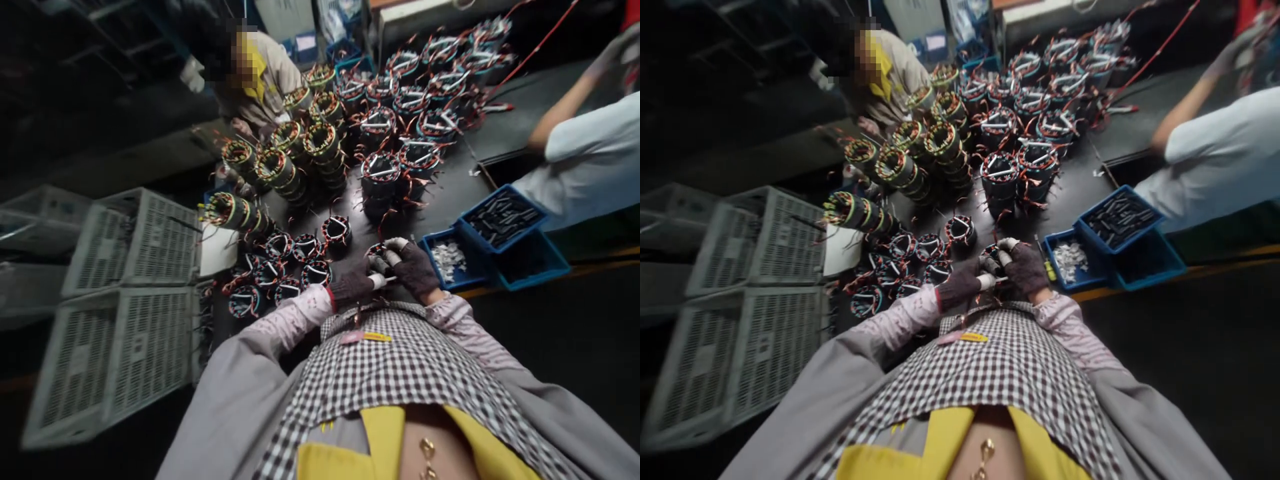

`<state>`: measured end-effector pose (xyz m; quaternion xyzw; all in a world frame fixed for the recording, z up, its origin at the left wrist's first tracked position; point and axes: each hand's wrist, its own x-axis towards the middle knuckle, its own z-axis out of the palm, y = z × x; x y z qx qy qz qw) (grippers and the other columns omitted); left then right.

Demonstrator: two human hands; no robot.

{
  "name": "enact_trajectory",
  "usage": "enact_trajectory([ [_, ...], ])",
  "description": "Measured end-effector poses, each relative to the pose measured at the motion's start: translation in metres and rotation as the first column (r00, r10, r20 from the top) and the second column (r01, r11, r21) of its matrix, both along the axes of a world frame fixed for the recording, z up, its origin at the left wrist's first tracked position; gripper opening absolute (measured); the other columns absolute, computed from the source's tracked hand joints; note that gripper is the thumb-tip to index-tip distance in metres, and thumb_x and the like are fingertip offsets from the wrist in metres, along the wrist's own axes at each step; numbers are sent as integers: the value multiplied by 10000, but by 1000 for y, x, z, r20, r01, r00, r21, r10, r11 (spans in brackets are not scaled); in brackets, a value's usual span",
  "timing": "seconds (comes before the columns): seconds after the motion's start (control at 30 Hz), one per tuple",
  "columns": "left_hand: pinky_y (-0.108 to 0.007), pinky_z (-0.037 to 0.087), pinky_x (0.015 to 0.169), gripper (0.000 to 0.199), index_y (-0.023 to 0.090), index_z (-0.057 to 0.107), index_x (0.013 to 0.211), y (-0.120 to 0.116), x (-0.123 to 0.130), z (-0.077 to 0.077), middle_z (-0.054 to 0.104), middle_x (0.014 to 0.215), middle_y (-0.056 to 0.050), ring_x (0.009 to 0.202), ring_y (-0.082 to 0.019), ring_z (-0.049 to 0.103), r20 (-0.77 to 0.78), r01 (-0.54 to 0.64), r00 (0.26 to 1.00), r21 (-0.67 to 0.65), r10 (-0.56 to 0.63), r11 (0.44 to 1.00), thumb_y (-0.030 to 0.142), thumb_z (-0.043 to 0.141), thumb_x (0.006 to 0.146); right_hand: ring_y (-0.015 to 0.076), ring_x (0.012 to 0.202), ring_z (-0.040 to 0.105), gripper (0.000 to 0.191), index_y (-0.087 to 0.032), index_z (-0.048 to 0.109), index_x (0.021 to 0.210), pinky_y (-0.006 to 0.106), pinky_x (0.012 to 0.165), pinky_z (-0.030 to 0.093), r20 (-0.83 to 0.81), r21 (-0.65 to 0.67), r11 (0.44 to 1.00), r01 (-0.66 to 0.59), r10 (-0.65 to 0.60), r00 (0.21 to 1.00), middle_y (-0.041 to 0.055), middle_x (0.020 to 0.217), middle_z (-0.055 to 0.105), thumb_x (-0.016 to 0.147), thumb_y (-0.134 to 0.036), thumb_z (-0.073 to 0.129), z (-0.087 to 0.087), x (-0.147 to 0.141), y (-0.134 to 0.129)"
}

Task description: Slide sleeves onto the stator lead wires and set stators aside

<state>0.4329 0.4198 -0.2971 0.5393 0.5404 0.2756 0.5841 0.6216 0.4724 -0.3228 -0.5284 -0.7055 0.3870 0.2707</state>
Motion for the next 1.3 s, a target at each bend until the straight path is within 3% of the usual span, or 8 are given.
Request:
enact_trajectory([
  [0.27, -419, 563, 1153, 279, 193, 772, 1234, -7, -44, 26, 803, 1256, -68, 1193, -233, 738, -401, 109, 914, 101, -59, 989, 210, 598, 1017, 270, 1055, 761, 293, -218, 796, 1227, 409, 973, 592, 58, 47, 995, -90, 87, 994, 103, 1164, 840, 1032, -280, 586, 3, -6, -1],
  [0.5, -403, 563, 1033, 351, 228, 797, 1348, -8, -17, 52, 766, 1324, -117, 1221, -294, 731, -786, 573, 515, 20, -341, 819, 412, 704, 1063, 275, 1086, 750, 277, -220, 795, 1231, 384, 972, 571, 95, 61, 987, -147, 141, 985, 108, 1180, 837, 1046, -278, 598, 3, -3, -2],
  [0.67, -364, 549, 987, 316, 219, 788, 1303, -5, -15, 54, 768, 1256, -100, 1166, -273, 746, -829, 501, 479, -12, -288, 866, 418, 632, 1113, 278, 1096, 752, 285, -225, 798, 1243, 393, 998, 571, 62, 55, 989, -139, 136, 989, 103, 1193, 835, 1039, -270, 605, 2, -2, -2],
  [0.8, -395, 554, 1049, 592, 191, 705, 1452, -6, -17, 63, 728, 1389, -147, 1247, -324, 733, -828, 523, 469, -19, -307, 852, 550, 799, 989, 282, 1111, 753, 284, -234, 804, 1240, 388, 996, 574, 37, 42, 987, -153, 151, 988, 97, 1203, 835, 1040, -277, 606, 3, -1, -2],
  [0.93, -439, 570, 938, 361, 167, 802, 1214, 4, 0, 63, 780, 1170, -166, 1126, -353, 770, -829, 567, 353, -179, -433, 804, 463, 638, 1087, 289, 1117, 763, 275, -244, 811, 1235, 395, 1001, 577, 33, 21, 988, -155, 154, 988, 96, 1203, 835, 1048, -277, 613, 7, -1, -2],
  [1.0, -431, 559, 927, 300, 156, 811, 1046, 8, 5, 60, 782, 1051, -152, 1090, -342, 767, -800, 501, 428, -178, -421, 847, 400, 637, 1070, 294, 1119, 769, 268, -244, 816, 1235, 400, 1008, 579, 38, 11, 989, -151, 150, 988, 98, 1202, 837, 1051, -271, 623, 10, -2, -2],
  [1.17, -345, 542, 738, 427, 160, 703, 794, 2, -7, 60, 641, 719, -63, 751, -222, 678, -323, 184, 911, -234, -255, 955, 550, 709, 966, 325, 1164, 768, 356, -186, 788, 1377, 423, 1028, 578, 86, -1, 995, -103, 103, 991, 147, 1274, 827, 1062, -270, 644, 11, -8, -5],
  [1.3, -249, 436, 545, 564, 181, 655, 843, 0, -22, 61, 549, 662, 1, 565, -117, 502, 40, -42, 998, -228, 53, 973, 739, 708, 907, 324, 1116, 776, 361, -197, 788, 1362, 453, 1016, 594, -61, -85, 995, -54, 48, 997, 143, 1238, 831, 1041, -301, 663, 9, -6, -5],
])
